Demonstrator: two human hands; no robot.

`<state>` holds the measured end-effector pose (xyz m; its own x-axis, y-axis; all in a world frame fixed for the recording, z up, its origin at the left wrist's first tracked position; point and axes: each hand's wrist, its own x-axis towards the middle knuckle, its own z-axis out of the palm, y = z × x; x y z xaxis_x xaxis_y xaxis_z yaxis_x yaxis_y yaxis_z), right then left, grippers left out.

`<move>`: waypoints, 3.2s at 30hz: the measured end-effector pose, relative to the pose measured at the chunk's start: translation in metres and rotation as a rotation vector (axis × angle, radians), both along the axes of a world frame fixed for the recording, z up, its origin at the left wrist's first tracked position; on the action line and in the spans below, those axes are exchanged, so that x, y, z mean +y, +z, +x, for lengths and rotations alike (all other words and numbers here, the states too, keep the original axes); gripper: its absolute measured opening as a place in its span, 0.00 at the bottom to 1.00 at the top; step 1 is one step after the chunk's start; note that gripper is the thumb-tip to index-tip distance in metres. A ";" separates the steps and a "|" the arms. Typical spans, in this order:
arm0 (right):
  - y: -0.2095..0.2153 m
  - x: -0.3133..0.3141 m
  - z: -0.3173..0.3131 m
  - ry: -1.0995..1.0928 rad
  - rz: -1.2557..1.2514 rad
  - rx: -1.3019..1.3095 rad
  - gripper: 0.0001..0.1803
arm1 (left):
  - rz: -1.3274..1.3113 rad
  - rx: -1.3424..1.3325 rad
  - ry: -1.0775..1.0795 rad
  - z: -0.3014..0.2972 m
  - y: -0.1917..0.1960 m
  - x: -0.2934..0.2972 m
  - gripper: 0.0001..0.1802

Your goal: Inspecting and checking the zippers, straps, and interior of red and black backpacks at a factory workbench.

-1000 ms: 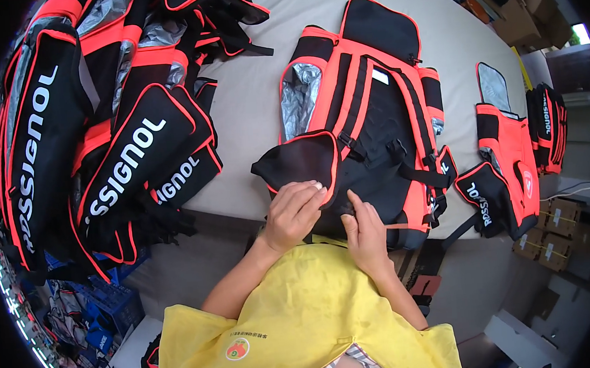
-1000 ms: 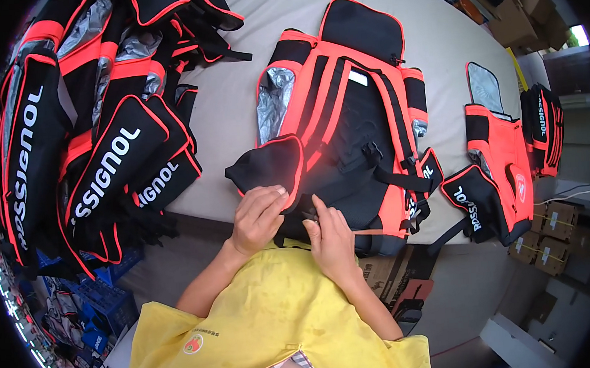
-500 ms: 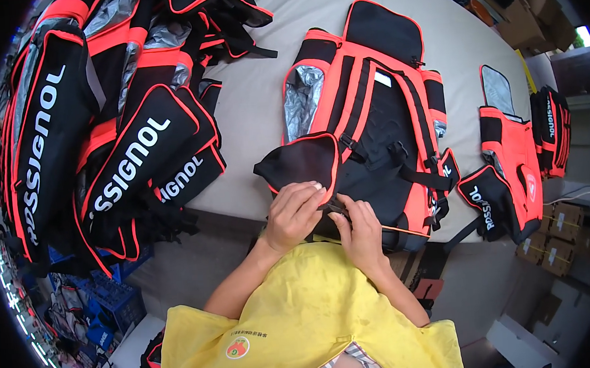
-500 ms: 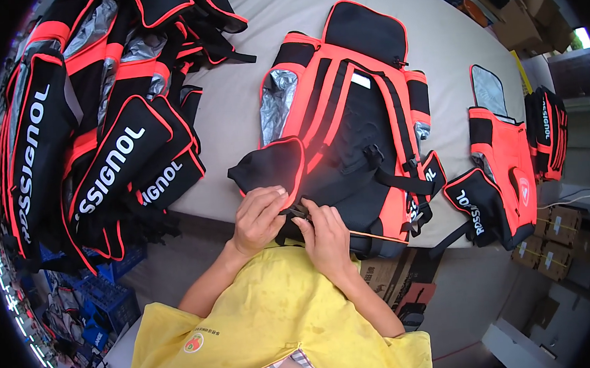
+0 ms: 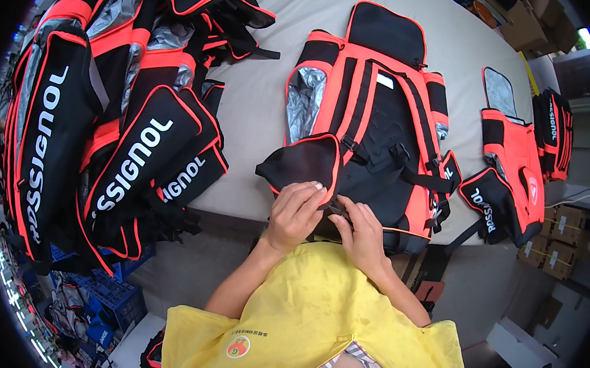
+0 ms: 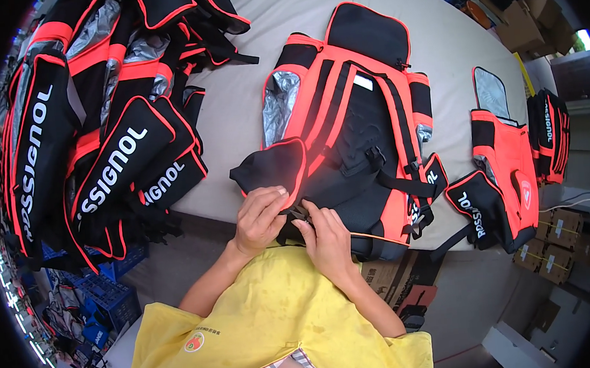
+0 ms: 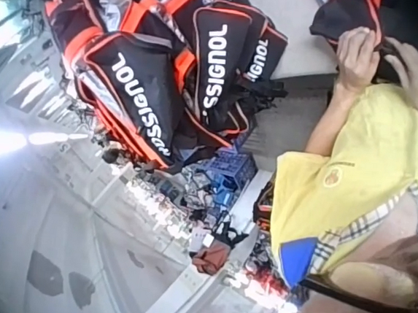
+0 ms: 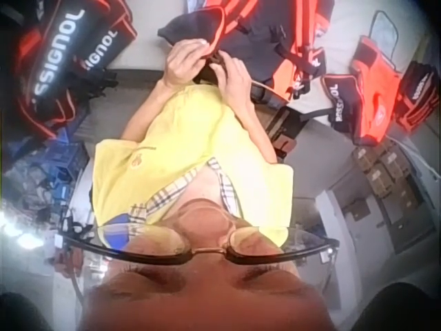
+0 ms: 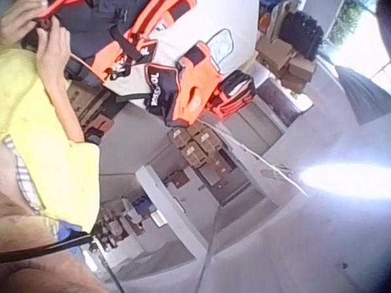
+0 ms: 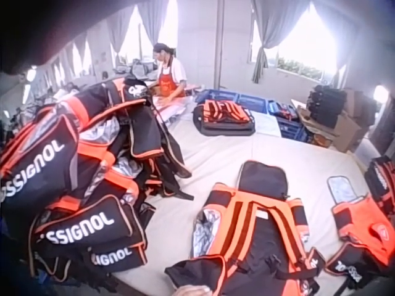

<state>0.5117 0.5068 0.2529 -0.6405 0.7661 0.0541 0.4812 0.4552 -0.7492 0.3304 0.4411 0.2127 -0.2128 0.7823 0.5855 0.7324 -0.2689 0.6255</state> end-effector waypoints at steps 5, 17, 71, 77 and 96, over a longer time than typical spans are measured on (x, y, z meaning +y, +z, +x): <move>0.000 0.002 -0.001 -0.003 0.004 0.001 0.22 | -0.001 0.002 -0.003 0.001 0.000 0.000 0.22; -0.003 -0.002 -0.005 -0.171 -0.439 0.456 0.12 | -0.020 -0.009 0.006 0.004 -0.001 -0.002 0.26; 0.002 0.022 -0.007 0.178 0.385 -0.025 0.16 | -0.027 -0.076 0.034 0.002 -0.008 -0.003 0.26; 0.001 0.011 0.001 0.280 0.208 0.065 0.13 | -0.031 -0.085 0.044 0.000 -0.006 -0.005 0.27; -0.007 0.023 -0.011 0.096 -0.031 0.112 0.14 | -0.007 -0.093 0.084 0.000 -0.003 -0.012 0.28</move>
<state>0.5007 0.5298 0.2460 -0.7020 0.7042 0.1065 0.3494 0.4708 -0.8101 0.3305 0.4290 0.2097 -0.3310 0.7632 0.5550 0.6911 -0.2043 0.6932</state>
